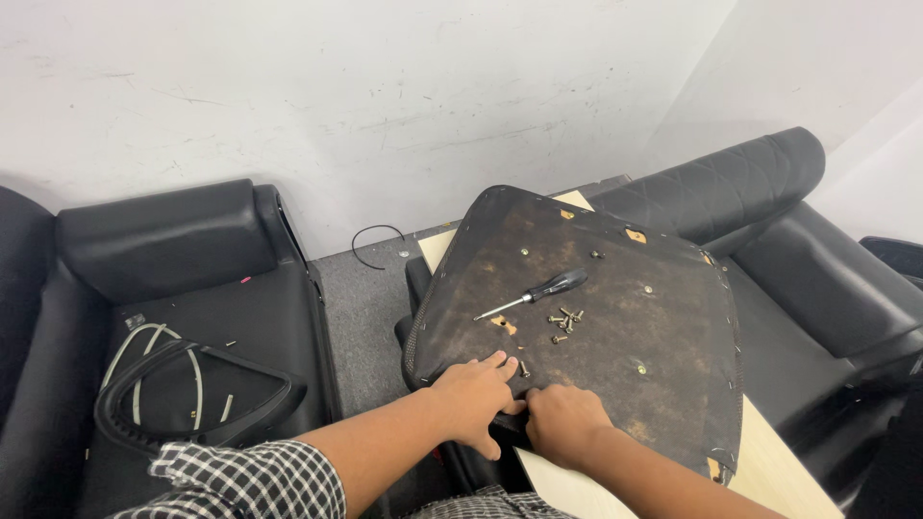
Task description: The person inserts and tightens screws into a black upholstered seat cushion using a screwdriver. The person repeatedly picks up screws, aligns them with holes in the cushion, and turns them in by hand and with the screwdriver.
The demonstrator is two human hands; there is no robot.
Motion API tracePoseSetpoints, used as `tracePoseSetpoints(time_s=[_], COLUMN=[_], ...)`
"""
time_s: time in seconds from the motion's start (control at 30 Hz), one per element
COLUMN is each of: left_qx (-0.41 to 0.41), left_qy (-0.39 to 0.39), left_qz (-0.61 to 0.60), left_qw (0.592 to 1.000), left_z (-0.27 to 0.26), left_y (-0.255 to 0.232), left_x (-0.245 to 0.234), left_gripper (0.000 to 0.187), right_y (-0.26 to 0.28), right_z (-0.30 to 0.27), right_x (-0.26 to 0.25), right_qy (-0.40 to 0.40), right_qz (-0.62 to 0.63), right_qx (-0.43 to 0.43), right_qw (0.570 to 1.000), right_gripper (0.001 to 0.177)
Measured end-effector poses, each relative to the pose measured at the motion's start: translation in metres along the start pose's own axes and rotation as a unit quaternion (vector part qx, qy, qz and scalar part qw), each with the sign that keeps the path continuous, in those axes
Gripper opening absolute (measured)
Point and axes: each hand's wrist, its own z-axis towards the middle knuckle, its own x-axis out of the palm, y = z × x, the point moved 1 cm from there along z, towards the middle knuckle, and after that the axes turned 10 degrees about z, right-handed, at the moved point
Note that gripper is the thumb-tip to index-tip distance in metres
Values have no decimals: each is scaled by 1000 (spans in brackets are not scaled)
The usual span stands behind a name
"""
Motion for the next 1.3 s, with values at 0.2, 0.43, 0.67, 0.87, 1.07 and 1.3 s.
tracePoseSetpoints(time_s=[0.2, 0.43, 0.67, 0.87, 1.07, 1.3], left_qx=[-7, -16, -23, -21, -18, -31], left_qy=[0, 10, 35, 43, 34, 20], left_qz=[0, -14, -16, -10, -1, -20], left_qw=[1000, 1000, 999, 999, 999, 999], left_z=[3, 5, 3, 4, 2, -3], left_y=[-1, -1, -2, -3, -4, -2], left_x=[7, 10, 4, 1, 0, -2], left_gripper=[67, 66, 64, 69, 74, 73], right_y=[5, 6, 7, 3, -1, -10], right_z=[4, 9, 10, 7, 12, 17], right_x=[-3, 1, -5, -4, 0, 9], right_qy=[62, 96, 104, 69, 69, 66], right_qz=[-94, -148, -114, -91, -76, -50], right_qx=[-58, -76, -55, -51, -69, -67], right_qw=[992, 981, 986, 992, 992, 994], right_gripper=[24, 28, 31, 29, 29, 30])
